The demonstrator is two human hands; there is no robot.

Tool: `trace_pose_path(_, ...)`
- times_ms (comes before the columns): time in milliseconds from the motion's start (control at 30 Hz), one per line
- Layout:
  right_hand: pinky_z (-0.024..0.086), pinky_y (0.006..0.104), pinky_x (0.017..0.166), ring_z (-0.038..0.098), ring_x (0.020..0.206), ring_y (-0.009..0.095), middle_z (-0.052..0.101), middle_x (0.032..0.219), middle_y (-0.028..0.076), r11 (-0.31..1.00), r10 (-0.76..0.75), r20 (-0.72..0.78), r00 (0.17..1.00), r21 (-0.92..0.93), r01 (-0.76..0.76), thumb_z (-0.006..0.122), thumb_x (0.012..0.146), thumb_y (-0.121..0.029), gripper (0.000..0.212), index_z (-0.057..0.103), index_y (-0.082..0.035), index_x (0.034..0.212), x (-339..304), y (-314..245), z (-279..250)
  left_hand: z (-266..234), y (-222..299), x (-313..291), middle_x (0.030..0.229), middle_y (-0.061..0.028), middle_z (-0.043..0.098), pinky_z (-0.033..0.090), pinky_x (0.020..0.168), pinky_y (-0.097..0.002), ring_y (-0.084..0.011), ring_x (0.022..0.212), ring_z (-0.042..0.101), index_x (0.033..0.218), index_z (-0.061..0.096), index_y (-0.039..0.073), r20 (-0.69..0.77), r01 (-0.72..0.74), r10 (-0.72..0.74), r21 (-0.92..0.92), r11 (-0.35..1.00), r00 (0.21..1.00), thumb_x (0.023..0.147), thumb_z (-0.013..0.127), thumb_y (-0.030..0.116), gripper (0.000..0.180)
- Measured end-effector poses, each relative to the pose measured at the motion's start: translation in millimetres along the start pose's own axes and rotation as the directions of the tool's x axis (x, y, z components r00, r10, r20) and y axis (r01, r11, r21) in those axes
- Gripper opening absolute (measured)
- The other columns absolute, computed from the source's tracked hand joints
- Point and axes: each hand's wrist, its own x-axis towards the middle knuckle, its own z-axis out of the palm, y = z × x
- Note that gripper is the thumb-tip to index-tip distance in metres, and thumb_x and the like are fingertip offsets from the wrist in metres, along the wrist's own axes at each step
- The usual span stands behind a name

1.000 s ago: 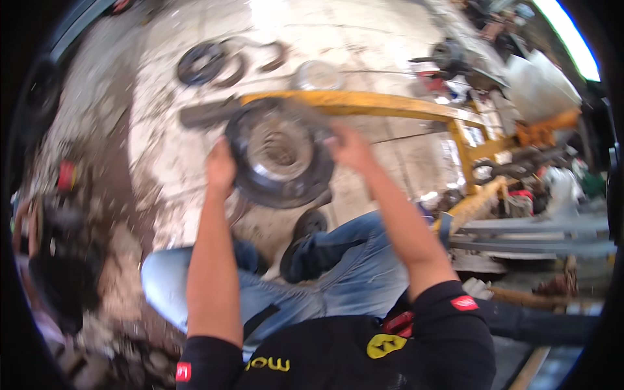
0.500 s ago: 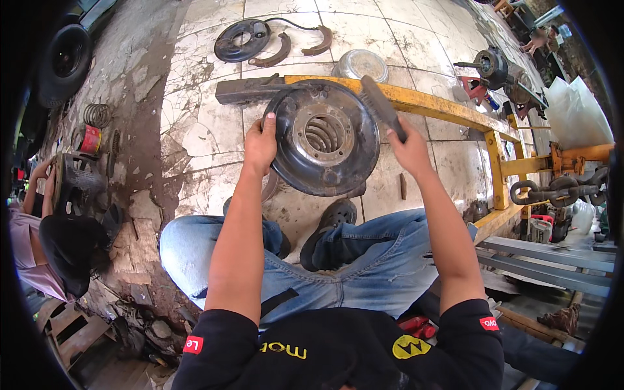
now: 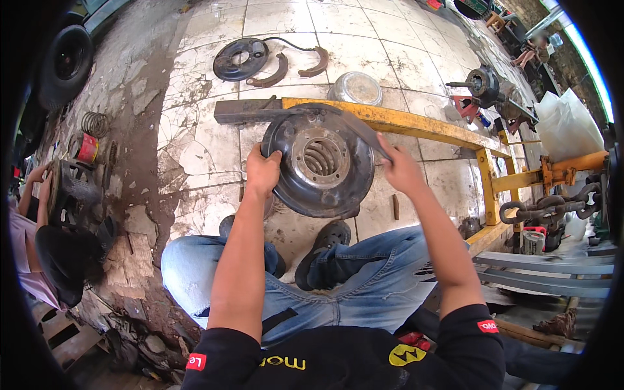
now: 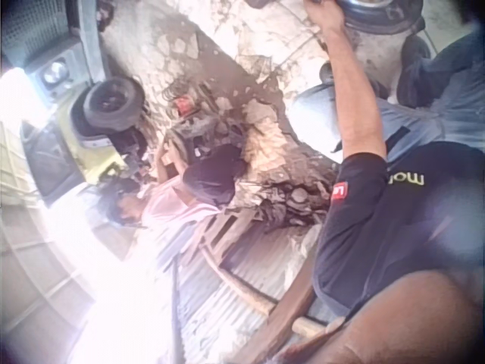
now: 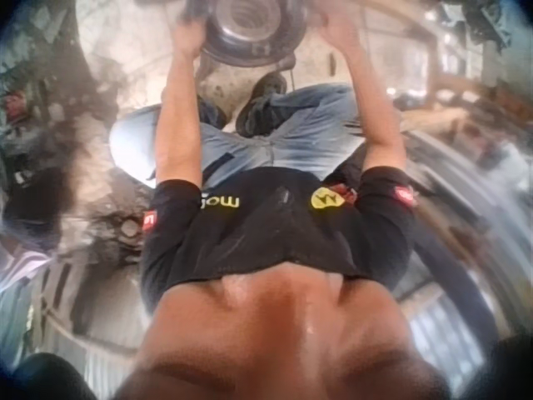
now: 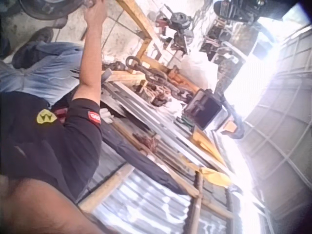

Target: The person sits on the floor and scrubs the inside and outside surfaces of a brake drum by hand. They repeatedly rotate the drum to access different areas while another person works nearby.

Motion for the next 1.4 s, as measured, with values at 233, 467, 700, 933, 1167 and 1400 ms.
trace_pose_path(233,0.050,0.0414,0.079,0.059,0.089,0.037,0.059,0.102,0.015,0.992,-0.091,-0.095,0.991,0.081,0.099,0.058,0.089,-0.012,0.062,0.040,-0.030,0.145,-17.7,10.7,9.5,1.1,-10.2,3.4,0.096,-0.0166,0.067,0.052,0.071,-0.0345,-0.0230,0.079,0.064,0.117,0.054,-0.005,-0.006,-0.008,0.008,0.021,1.000,1.000,0.088,0.059,0.008,0.032)
trace_pose_path(467,0.049,0.0425,0.077,0.060,0.087,0.035,0.056,0.099,0.015,0.978,-0.104,-0.128,0.986,0.165,0.125,0.058,0.091,-0.016,0.064,0.035,-0.036,0.148,47.5,-31.8,34.0,3.0,-23.8,8.9,0.099,-0.0167,0.068,0.050,0.079,-0.0340,-0.0226,0.086,0.065,0.117,0.055,-0.004,-0.036,-0.040,0.041,0.022,0.999,0.999,0.087,0.060,0.009,0.033)
trace_pose_path(700,0.048,0.0434,0.075,0.058,0.083,0.035,0.055,0.096,0.015,0.998,-0.057,0.066,0.996,-0.011,0.058,0.059,0.089,-0.012,0.065,0.037,-0.034,0.147,-29.3,33.0,-18.2,7.9,-13.9,4.8,0.098,-0.0158,0.068,0.049,0.078,-0.0345,-0.0218,0.083,0.064,0.114,0.057,-0.004,-0.055,-0.001,-0.001,-0.036,0.999,0.998,0.088,0.059,0.008,0.029)
trace_pose_path(933,0.049,0.0438,0.074,0.059,0.082,0.035,0.055,0.095,0.015,0.992,-0.121,-0.127,0.984,0.030,0.126,0.059,0.090,-0.013,0.064,0.037,-0.032,0.147,10.0,1.4,22.8,14.5,-23.1,10.2,0.103,-0.0183,0.068,0.049,0.085,-0.0345,-0.0278,0.093,0.066,0.114,0.057,-0.004,-0.034,-0.048,0.048,0.028,0.998,0.998,0.086,0.060,0.007,0.030)
trace_pose_path(1167,0.049,0.0446,0.073,0.059,0.082,0.035,0.055,0.093,0.014,0.991,-0.109,-0.069,0.992,-0.091,0.102,0.059,0.090,-0.014,0.063,0.038,-0.034,0.146,19.2,0.9,6.9,7.0,-32.8,20.6,0.098,-0.0161,0.066,0.051,0.074,-0.0341,-0.0222,0.082,0.064,0.117,0.053,-0.006,-0.119,-0.057,0.051,-0.048,0.997,0.992,0.088,0.059,0.007,0.032)
trace_pose_path(1400,0.050,0.0452,0.074,0.059,0.083,0.034,0.055,0.093,0.015,0.995,-0.040,-0.119,0.992,-0.095,0.029,0.059,0.091,-0.016,0.061,0.039,-0.035,0.145,20.7,-23.5,8.0,14.9,5.5,-6.6,0.102,-0.0168,0.067,0.049,0.082,-0.0329,-0.0229,0.089,0.064,0.115,0.055,-0.005,0.003,0.002,-0.002,0.009,1.000,1.000,0.087,0.058,0.002,0.029)
